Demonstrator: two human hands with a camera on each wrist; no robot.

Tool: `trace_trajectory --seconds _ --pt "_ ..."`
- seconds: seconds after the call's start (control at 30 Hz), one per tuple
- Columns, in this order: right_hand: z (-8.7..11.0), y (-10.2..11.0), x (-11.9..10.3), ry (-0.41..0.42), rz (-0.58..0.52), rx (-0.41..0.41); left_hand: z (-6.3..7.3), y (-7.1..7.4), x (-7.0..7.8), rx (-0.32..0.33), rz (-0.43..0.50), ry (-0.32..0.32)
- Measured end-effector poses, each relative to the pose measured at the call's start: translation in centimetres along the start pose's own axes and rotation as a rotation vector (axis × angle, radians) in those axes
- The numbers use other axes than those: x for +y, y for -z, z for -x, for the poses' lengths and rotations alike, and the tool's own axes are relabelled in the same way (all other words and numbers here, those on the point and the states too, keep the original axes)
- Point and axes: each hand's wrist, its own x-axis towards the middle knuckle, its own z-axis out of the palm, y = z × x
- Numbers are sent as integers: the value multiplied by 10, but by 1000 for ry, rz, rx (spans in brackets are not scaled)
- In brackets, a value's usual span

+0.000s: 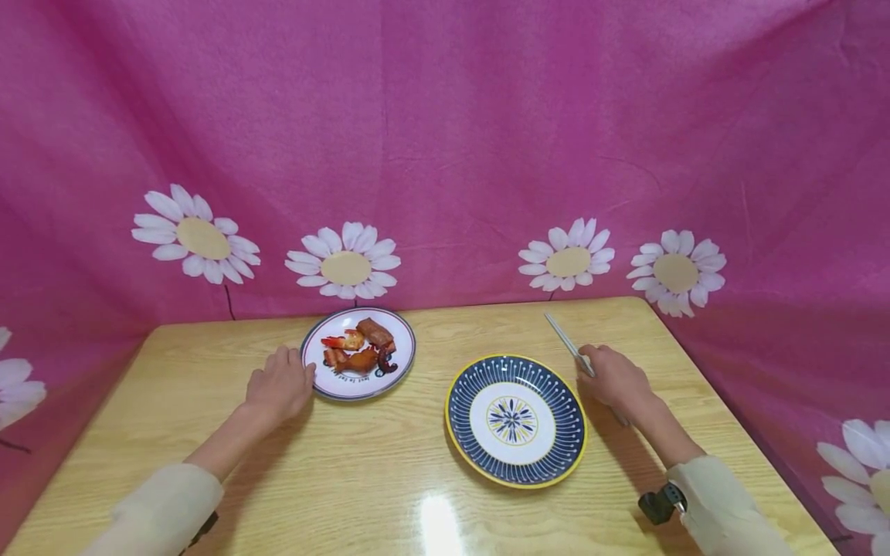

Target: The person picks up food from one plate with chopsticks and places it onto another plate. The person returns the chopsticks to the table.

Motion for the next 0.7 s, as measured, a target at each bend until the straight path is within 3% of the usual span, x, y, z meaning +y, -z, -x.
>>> trace_trajectory --seconds 0.7 --pt "7 -1 12 -42 -4 -4 -6 -6 -9 -19 -49 -26"
